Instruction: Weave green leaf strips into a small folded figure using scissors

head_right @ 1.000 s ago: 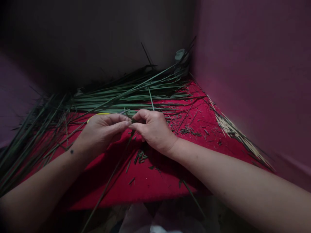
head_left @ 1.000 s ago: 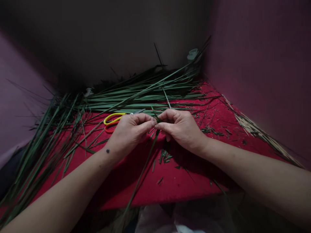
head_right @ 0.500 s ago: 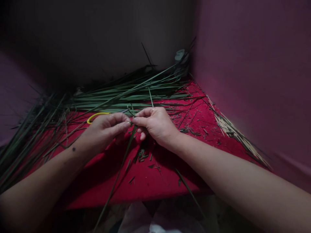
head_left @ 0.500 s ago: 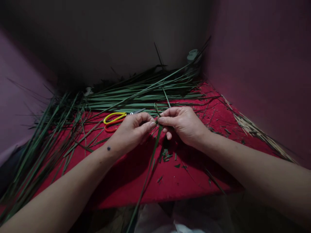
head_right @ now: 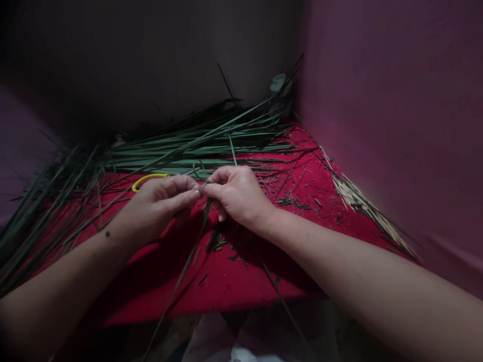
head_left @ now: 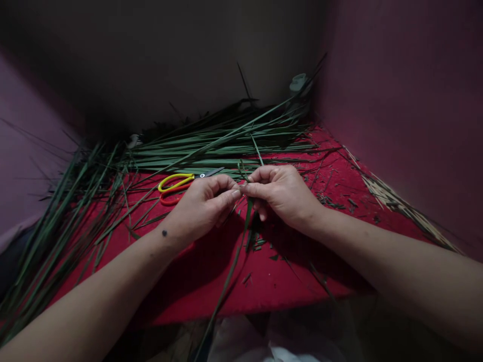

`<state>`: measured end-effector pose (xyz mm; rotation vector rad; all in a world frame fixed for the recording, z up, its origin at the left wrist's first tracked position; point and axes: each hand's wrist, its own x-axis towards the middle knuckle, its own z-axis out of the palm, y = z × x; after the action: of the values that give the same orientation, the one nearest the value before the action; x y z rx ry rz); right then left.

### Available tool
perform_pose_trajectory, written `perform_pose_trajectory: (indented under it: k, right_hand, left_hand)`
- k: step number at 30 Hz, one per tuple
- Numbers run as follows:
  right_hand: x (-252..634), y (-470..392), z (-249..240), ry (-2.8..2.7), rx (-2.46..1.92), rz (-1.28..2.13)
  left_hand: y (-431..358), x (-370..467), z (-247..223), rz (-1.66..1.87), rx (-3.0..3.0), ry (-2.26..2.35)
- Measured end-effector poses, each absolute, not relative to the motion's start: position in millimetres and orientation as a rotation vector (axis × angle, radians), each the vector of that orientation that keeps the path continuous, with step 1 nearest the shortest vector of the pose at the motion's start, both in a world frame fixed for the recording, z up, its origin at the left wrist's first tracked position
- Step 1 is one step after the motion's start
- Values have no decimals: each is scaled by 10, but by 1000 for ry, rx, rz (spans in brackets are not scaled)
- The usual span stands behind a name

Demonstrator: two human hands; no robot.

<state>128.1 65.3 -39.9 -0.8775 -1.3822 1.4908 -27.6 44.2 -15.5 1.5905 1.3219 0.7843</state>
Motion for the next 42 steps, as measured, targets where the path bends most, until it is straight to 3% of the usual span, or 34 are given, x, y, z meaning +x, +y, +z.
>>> perform_pose_trajectory:
  k: [30, 42]
  right_hand:
    - [1312, 746, -404, -1339, -903, 1664]
    - [1299, 729, -446, -1474, -975, 1442]
  left_hand:
    - [459, -278, -151, 762, 1513, 1371]
    - [433, -283, -161, 723, 1600, 1371]
